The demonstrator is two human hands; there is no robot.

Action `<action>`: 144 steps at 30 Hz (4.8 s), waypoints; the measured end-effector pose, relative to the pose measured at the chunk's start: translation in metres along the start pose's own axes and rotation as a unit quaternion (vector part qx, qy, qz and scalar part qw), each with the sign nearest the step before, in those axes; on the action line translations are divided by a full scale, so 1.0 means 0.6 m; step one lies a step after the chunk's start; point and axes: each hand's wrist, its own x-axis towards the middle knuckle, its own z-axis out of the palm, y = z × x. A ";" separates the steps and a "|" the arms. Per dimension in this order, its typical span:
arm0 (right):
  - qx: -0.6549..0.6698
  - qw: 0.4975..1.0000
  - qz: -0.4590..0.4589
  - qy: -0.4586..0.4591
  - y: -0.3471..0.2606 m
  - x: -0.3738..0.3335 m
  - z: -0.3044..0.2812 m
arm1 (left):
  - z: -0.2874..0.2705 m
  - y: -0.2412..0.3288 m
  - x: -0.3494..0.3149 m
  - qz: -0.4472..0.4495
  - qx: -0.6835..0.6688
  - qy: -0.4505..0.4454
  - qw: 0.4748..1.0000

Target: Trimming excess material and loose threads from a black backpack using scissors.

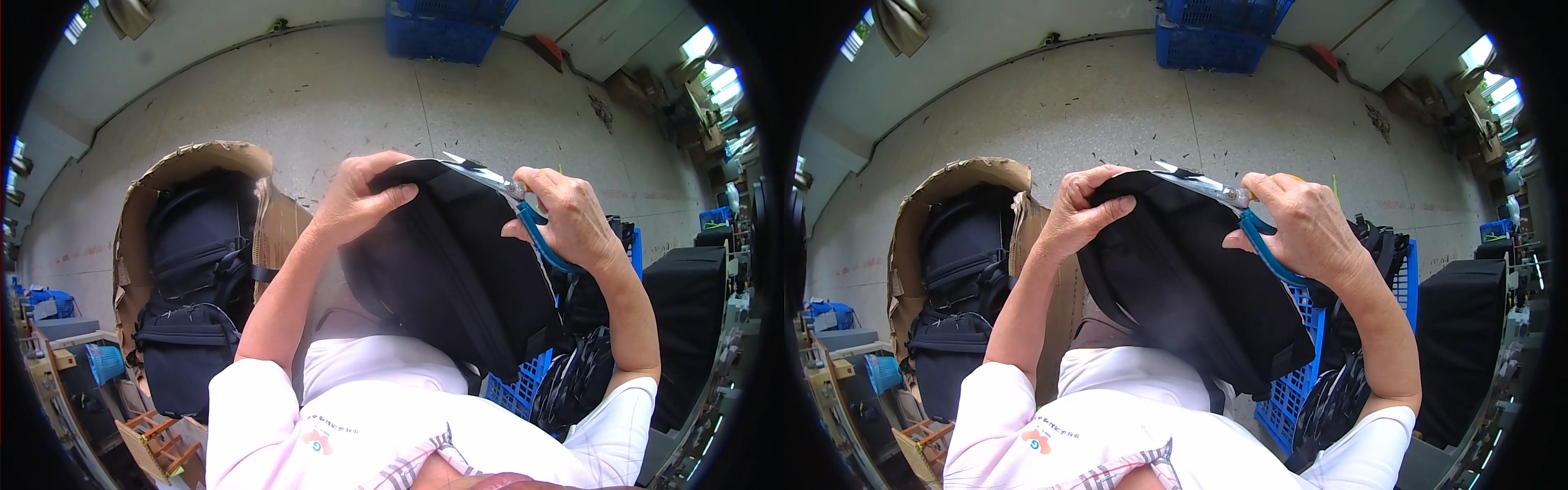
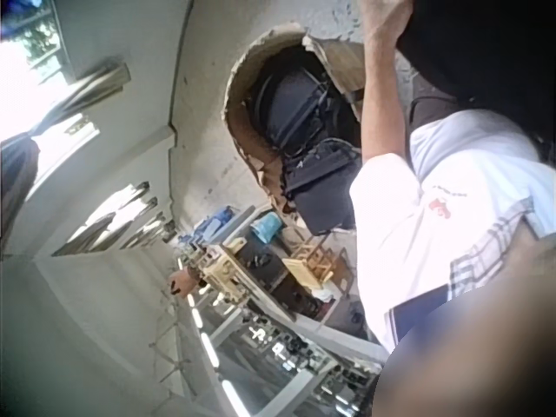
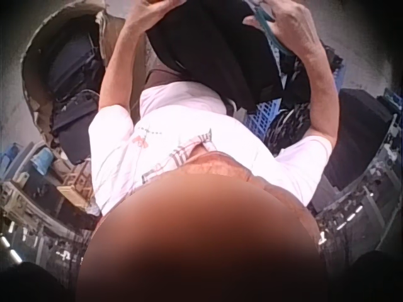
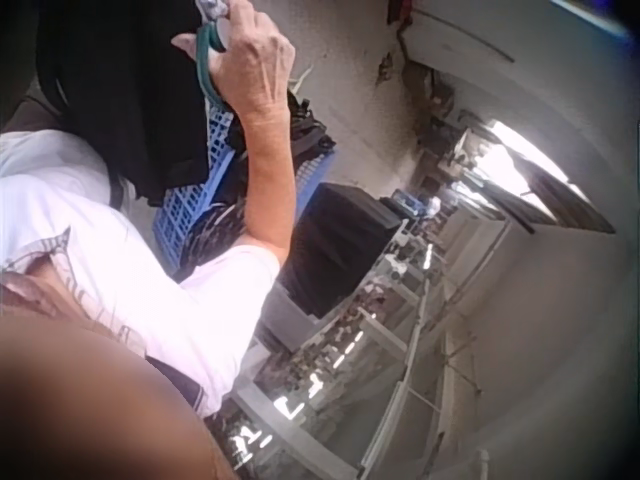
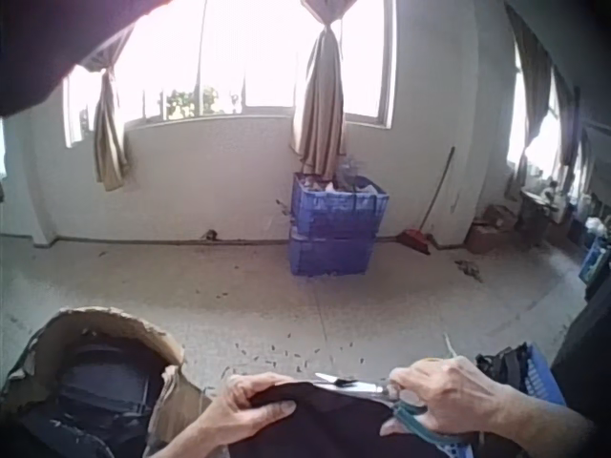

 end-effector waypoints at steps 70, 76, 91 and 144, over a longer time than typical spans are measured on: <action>0.360 0.874 0.274 0.178 -0.026 -0.222 0.039 | -0.013 0.099 0.075 -0.031 0.136 -0.199 0.970; 0.221 0.943 0.246 0.046 -0.026 -0.201 -0.021 | 0.029 0.050 0.073 -0.048 0.179 -0.247 0.951; 0.099 0.962 0.235 -0.095 -0.027 -0.177 -0.038 | 0.041 0.046 0.048 -0.009 0.218 -0.239 0.946; 0.125 0.971 0.135 -0.150 -0.004 -0.165 -0.010 | 0.054 0.029 -0.003 0.044 0.235 -0.192 0.952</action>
